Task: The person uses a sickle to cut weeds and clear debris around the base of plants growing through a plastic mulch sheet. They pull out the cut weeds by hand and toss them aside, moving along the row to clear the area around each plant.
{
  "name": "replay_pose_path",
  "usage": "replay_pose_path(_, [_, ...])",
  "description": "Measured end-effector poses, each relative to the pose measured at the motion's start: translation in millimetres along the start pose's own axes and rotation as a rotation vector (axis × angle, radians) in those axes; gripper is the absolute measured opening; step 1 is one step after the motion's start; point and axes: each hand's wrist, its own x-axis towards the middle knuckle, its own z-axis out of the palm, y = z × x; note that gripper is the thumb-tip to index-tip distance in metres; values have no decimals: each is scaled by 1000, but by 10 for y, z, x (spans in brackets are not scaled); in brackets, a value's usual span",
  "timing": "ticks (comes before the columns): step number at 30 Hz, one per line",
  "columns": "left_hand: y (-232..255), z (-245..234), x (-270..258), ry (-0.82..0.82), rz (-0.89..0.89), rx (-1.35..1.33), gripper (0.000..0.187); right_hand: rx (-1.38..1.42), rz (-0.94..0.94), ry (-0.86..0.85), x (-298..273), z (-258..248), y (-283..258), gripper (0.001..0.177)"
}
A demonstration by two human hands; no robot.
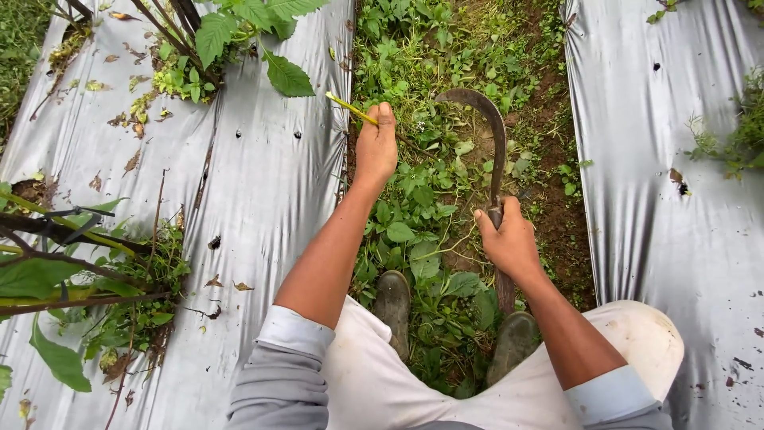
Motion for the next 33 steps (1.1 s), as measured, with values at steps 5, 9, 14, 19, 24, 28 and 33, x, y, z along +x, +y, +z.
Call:
replay_pose_path(5, [76, 110, -147, -200, -19, -26, 27, 178, -64, 52, -103, -115, -355, 54])
replay_pose_path(9, [352, 257, -453, -470, 20, -46, 19, 406, -154, 50, -75, -140, -523, 50])
replay_pose_path(14, [408, 362, -671, -702, 54, -281, 18, 602, -132, 12, 102, 60, -188, 25])
replay_pose_path(19, [348, 201, -414, -552, 25, -317, 17, 506, -120, 61, 127, -186, -306, 26])
replay_pose_path(24, [485, -164, -421, -436, 123, 143, 7, 394, -103, 127, 95, -310, -377, 30])
replay_pose_path(28, [360, -138, -457, -650, 65, 598, 25, 233, -144, 139, 123, -278, -329, 27])
replay_pose_path(33, [91, -91, -359, -695, 35, 761, 31, 8, -243, 232, 103, -195, -261, 54])
